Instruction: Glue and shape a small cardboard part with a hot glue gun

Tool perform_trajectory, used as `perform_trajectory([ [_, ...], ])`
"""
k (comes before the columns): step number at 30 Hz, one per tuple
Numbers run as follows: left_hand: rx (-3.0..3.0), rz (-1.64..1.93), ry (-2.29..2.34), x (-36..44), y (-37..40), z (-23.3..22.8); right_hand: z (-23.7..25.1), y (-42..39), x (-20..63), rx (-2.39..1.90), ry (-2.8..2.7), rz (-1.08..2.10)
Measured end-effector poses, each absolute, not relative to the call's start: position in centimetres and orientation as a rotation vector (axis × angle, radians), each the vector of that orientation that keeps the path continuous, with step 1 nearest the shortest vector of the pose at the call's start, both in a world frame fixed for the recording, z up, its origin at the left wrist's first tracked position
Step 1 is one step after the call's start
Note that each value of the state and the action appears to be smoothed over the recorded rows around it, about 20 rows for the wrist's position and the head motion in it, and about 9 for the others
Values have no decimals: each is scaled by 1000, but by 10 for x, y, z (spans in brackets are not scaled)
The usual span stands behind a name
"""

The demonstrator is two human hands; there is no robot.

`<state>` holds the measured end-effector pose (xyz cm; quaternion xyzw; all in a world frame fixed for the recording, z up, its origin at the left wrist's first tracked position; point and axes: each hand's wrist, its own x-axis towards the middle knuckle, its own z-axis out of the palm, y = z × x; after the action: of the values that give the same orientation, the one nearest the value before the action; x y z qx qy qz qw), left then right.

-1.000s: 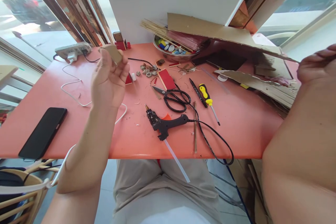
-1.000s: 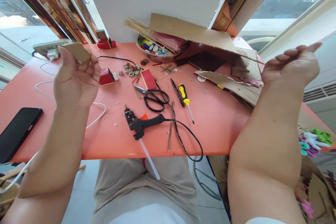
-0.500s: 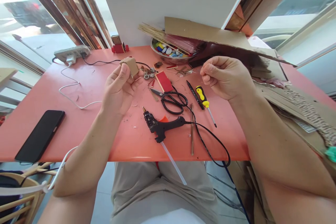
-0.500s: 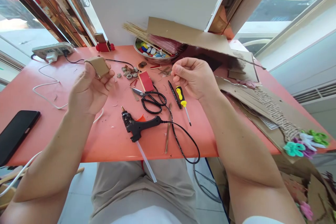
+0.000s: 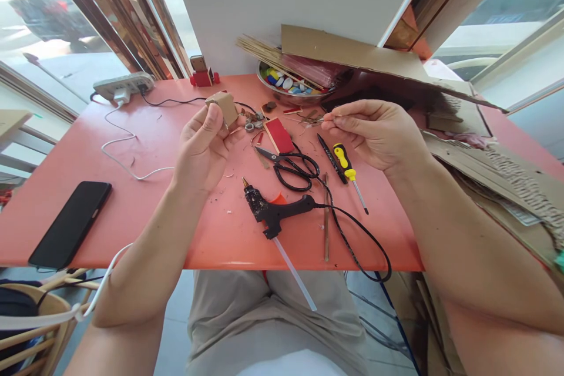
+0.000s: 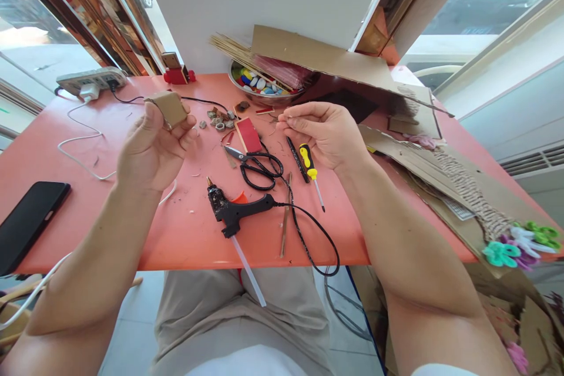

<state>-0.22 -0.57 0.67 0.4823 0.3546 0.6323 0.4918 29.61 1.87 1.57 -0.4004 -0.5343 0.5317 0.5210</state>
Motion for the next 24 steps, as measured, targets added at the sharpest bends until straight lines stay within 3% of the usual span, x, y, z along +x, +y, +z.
perform_trajectory([
  [24,1211,1322,682,17,-14,10,36,23,304,-932,-1374,942],
])
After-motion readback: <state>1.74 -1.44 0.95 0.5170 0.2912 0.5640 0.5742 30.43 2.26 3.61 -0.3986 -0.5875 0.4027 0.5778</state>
